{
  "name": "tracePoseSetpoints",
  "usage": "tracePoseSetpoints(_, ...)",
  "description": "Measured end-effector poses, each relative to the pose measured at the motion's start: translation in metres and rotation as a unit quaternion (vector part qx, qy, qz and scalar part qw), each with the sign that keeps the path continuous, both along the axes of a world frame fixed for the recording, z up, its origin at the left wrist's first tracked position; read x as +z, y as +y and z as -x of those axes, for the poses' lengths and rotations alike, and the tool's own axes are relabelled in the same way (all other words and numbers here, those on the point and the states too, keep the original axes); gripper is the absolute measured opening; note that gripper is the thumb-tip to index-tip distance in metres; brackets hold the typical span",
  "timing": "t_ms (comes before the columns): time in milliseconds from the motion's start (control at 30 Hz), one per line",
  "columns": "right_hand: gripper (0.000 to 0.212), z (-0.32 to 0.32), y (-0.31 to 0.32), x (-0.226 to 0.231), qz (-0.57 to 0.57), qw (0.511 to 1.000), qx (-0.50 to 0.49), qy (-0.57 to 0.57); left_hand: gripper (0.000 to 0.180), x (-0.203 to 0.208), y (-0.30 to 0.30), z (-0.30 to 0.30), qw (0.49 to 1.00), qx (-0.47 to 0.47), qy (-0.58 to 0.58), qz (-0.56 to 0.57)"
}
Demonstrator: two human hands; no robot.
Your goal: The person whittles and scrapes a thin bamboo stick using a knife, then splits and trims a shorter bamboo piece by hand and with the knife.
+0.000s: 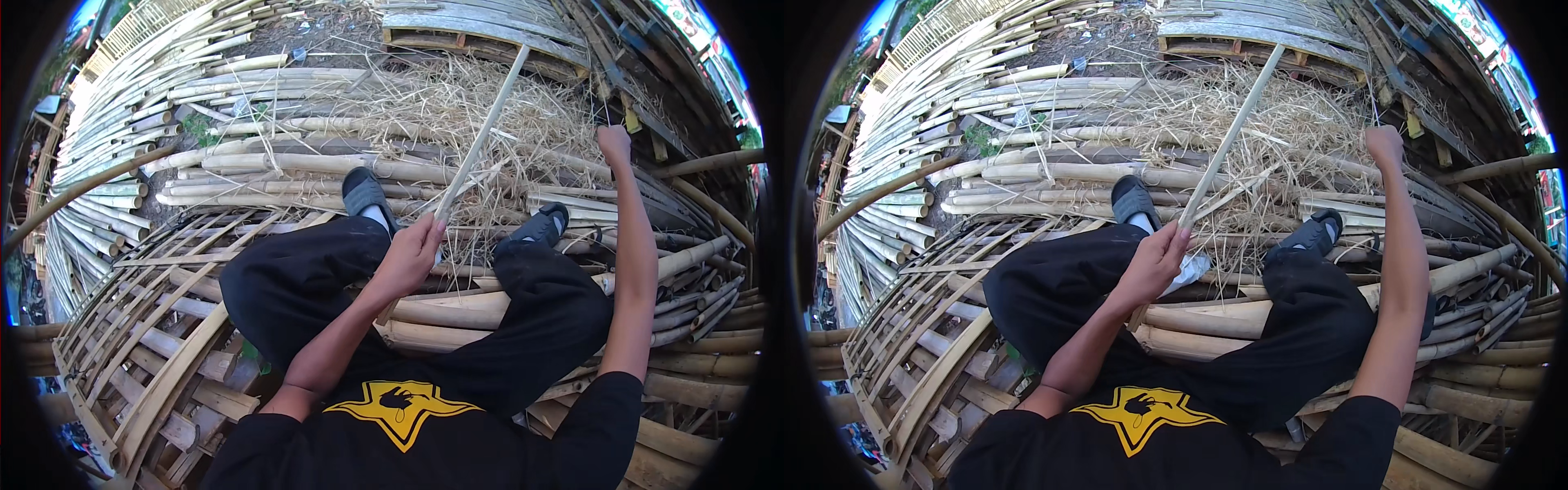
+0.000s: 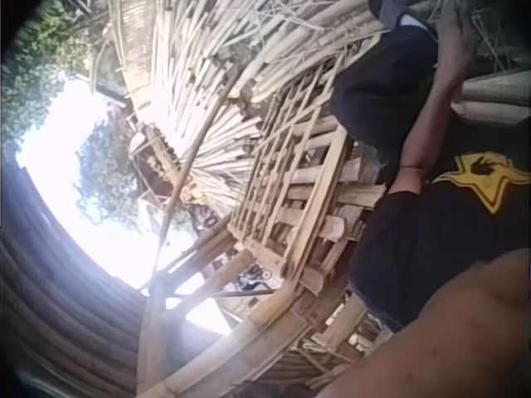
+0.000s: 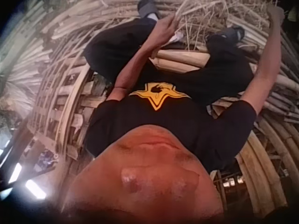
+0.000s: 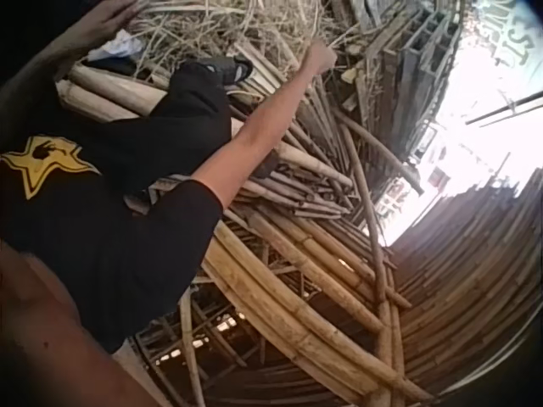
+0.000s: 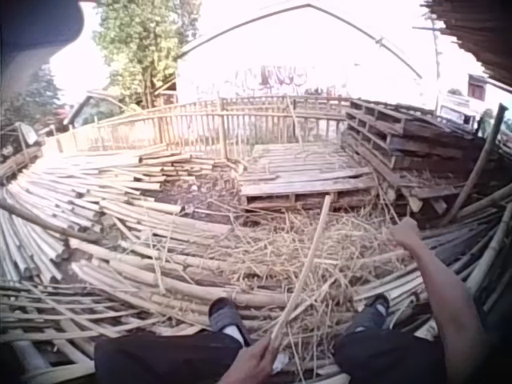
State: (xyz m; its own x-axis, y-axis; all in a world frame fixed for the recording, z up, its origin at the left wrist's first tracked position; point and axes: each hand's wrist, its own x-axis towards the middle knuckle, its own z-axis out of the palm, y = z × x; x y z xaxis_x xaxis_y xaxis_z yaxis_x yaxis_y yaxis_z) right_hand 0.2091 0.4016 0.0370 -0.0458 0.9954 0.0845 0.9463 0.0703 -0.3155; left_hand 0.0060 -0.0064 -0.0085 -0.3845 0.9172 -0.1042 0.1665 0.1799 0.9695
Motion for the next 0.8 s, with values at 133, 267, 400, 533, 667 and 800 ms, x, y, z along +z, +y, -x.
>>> tracePoseSetpoints(133,0.043,0.028,-0.043,-0.017,0.049,0.973,0.107,0.201,0.031,-0.005,0.009,0.008,1.000,0.011,-0.013,0.016)
tracePoseSetpoints(267,0.044,0.088,-0.153,0.023,0.350,0.870,0.210,0.277,0.032,-0.021,0.005,0.008,0.999,-0.014,-0.026,0.027)
tracePoseSetpoints(400,0.034,0.112,-0.178,0.007,0.359,0.826,0.221,0.374,0.028,-0.016,0.009,0.004,0.981,-0.109,-0.156,0.040)
tracePoseSetpoints(533,0.032,0.121,-0.191,0.008,0.410,0.779,0.247,0.404,0.028,-0.005,0.012,0.001,0.927,-0.088,-0.365,0.011)
tracePoseSetpoints(667,0.038,0.125,-0.209,0.016,0.394,0.840,0.254,0.274,0.025,-0.027,0.019,0.006,0.932,-0.011,-0.361,-0.034)
tracePoseSetpoints(800,0.042,0.108,-0.215,0.001,0.220,0.867,0.446,0.034,0.023,-0.055,0.027,0.020,0.970,0.063,-0.231,-0.038)
